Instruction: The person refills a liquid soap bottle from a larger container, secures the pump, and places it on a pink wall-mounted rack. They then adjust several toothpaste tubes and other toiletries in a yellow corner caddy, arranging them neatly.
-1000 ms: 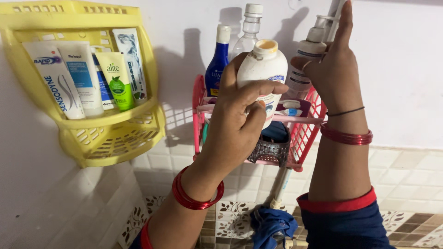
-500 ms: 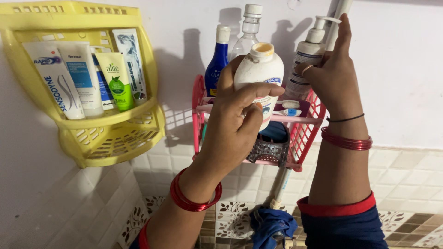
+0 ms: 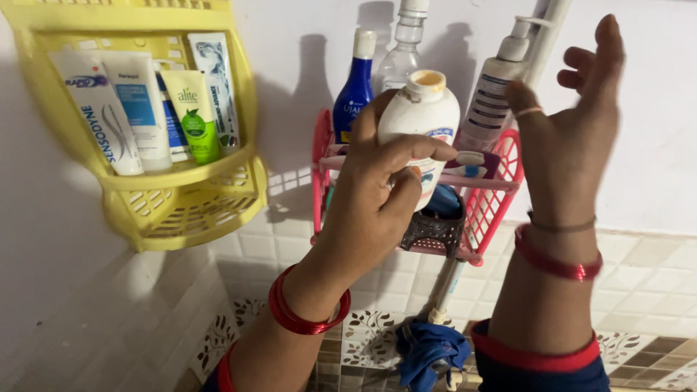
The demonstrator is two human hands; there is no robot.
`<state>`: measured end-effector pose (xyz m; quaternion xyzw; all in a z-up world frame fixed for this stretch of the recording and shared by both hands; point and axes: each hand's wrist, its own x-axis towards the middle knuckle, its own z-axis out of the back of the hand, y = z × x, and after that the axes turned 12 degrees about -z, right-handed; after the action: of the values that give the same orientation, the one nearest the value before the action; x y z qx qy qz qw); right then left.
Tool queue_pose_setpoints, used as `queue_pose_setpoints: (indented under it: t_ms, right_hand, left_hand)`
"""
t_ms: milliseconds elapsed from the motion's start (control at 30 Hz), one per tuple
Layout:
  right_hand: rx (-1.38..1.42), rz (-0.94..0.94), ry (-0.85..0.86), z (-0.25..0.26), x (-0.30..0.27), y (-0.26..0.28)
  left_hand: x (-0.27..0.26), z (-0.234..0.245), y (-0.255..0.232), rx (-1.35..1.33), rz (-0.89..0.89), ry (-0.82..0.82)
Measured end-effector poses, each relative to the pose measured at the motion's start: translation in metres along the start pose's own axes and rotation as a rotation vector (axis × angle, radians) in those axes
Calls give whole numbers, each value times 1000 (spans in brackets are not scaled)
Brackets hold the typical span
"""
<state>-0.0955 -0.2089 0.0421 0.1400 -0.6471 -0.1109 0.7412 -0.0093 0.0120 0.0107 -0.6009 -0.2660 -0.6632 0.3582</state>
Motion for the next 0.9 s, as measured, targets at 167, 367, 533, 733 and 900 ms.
queue_pose_setpoints:
  t_ms: [167, 367, 533, 733, 900]
  right_hand:
    - [461, -250, 264, 30, -28, 68]
    - [262, -309, 445, 31, -52, 108]
    - [10, -131, 701, 7, -69, 107]
    - [-165, 107, 617, -20, -92, 99]
    - [-389, 209, 538, -41, -112, 97]
  left_hand:
    - [-6, 6, -6, -62, 46, -1]
    - [-12, 33, -14, 184, -37, -10]
    - [-15, 52, -28, 172, 132, -26]
    - [-22, 57, -32, 203, -14, -20]
    - [-26, 63, -31, 170, 49, -22]
